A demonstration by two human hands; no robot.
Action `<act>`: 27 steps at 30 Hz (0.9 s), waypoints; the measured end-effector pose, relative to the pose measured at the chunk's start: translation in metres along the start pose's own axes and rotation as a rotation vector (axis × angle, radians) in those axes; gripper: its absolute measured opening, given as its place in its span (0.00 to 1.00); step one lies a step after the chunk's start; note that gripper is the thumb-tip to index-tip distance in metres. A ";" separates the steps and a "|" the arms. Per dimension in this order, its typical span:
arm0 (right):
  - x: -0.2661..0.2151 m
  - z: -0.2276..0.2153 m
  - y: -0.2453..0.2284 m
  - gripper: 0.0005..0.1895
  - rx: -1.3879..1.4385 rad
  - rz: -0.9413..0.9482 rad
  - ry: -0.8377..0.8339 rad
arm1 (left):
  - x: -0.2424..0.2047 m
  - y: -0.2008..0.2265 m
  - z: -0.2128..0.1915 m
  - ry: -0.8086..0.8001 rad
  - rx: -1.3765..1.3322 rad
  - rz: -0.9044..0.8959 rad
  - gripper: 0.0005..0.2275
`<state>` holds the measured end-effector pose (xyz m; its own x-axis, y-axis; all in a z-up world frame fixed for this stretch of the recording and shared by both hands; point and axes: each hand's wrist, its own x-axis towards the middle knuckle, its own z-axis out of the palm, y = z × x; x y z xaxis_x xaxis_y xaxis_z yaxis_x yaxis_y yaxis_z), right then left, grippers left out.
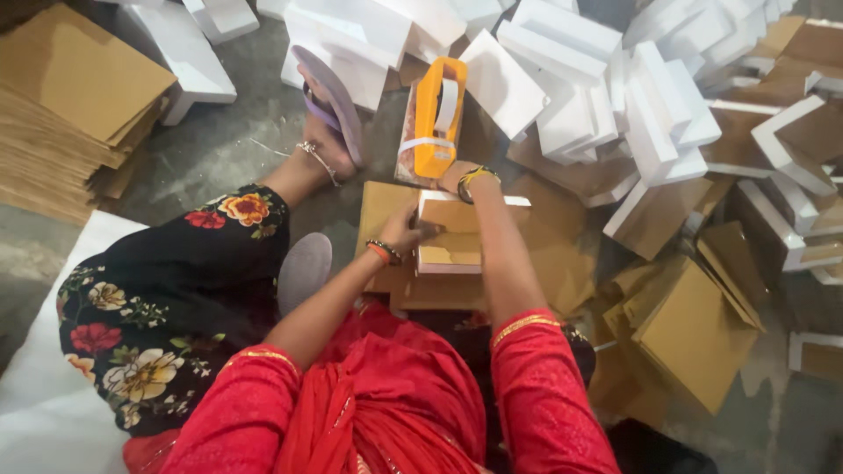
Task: The person sits on the floor and assembles small cardboard boxes by inserting white foam inserts into the brown cardboard shells. They use a handheld tape dispenser to seal the boxes shut, repeating this process for multiple units.
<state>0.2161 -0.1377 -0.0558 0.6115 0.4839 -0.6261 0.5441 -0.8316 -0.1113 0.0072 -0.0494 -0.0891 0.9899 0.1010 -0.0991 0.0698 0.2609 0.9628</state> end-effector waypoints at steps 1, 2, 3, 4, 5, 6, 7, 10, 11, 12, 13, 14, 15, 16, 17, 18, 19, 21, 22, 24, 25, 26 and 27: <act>-0.008 -0.002 0.000 0.28 0.002 -0.020 -0.013 | -0.005 -0.002 0.002 -0.014 0.040 0.059 0.21; -0.017 -0.010 0.002 0.27 0.025 0.020 -0.065 | -0.006 0.000 0.002 -0.029 0.085 0.128 0.22; -0.029 -0.018 0.008 0.26 0.049 0.060 -0.118 | -0.006 0.002 0.002 -0.043 0.130 0.198 0.22; -0.044 -0.014 0.013 0.25 0.079 0.099 -0.180 | -0.012 0.002 0.003 -0.012 0.286 0.337 0.22; -0.058 -0.011 0.021 0.21 0.323 -0.004 -0.290 | -0.018 0.002 0.003 0.017 0.442 0.477 0.22; -0.071 -0.012 0.037 0.17 0.568 -0.105 -0.392 | -0.018 0.005 0.004 0.042 0.594 0.622 0.22; -0.084 -0.007 0.048 0.16 0.347 -0.421 -0.188 | -0.021 0.009 0.004 0.062 0.609 0.563 0.21; -0.132 0.030 0.068 0.15 0.064 -0.948 0.247 | -0.041 0.015 0.019 0.092 0.627 0.387 0.15; -0.158 0.040 0.074 0.15 0.274 -0.881 0.264 | -0.047 0.021 0.026 0.068 0.626 0.329 0.12; -0.180 0.046 0.076 0.15 0.483 -0.813 0.287 | -0.051 0.028 0.031 0.045 0.633 0.275 0.08; -0.196 0.047 0.074 0.23 0.499 -0.763 0.364 | -0.056 0.038 0.034 0.001 0.668 0.437 0.09; -0.211 0.050 0.069 0.31 0.520 -0.704 0.439 | -0.063 0.050 0.034 -0.052 0.697 0.592 0.09; -0.222 0.050 0.063 0.39 0.540 -0.643 0.512 | -0.069 0.061 0.035 -0.107 0.721 0.748 0.10; -0.226 0.048 0.059 0.39 0.681 -0.549 0.461 | -0.072 0.069 0.039 -0.121 0.718 0.811 0.09; -0.227 0.044 0.054 0.38 0.818 -0.451 0.408 | -0.076 0.075 0.042 -0.135 0.713 0.875 0.09; -0.226 0.039 0.050 0.37 0.946 -0.357 0.350 | -0.078 0.079 0.046 -0.140 0.710 0.942 0.08; -0.225 0.035 0.045 0.39 0.913 -0.323 0.387 | -0.080 0.082 0.050 -0.150 0.635 0.765 0.08; -0.223 0.022 0.034 0.41 0.842 -0.269 0.449 | -0.082 0.083 0.053 -0.153 0.481 0.411 0.09; -0.226 0.016 0.030 0.39 0.850 -0.308 0.495 | -0.082 0.084 0.049 -0.152 0.481 0.392 0.10; -0.242 0.004 0.018 0.34 0.868 -0.388 0.588 | -0.081 0.087 0.035 -0.151 0.485 0.357 0.12; -0.255 -0.002 0.013 0.36 1.011 -0.538 0.465 | -0.077 0.089 0.030 -0.068 0.592 0.497 0.13; -0.273 -0.007 0.008 0.38 1.148 -0.687 0.330 | -0.071 0.094 0.025 0.018 0.701 0.635 0.14; -0.286 -0.013 0.001 0.40 1.279 -0.832 0.183 | -0.066 0.101 0.018 0.104 0.811 0.772 0.15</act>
<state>0.0495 -0.2738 0.1329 0.5062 0.8616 0.0369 -0.0270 0.0586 -0.9979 -0.0491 -0.0476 0.0188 0.7899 0.0547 0.6108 -0.4608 -0.6042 0.6500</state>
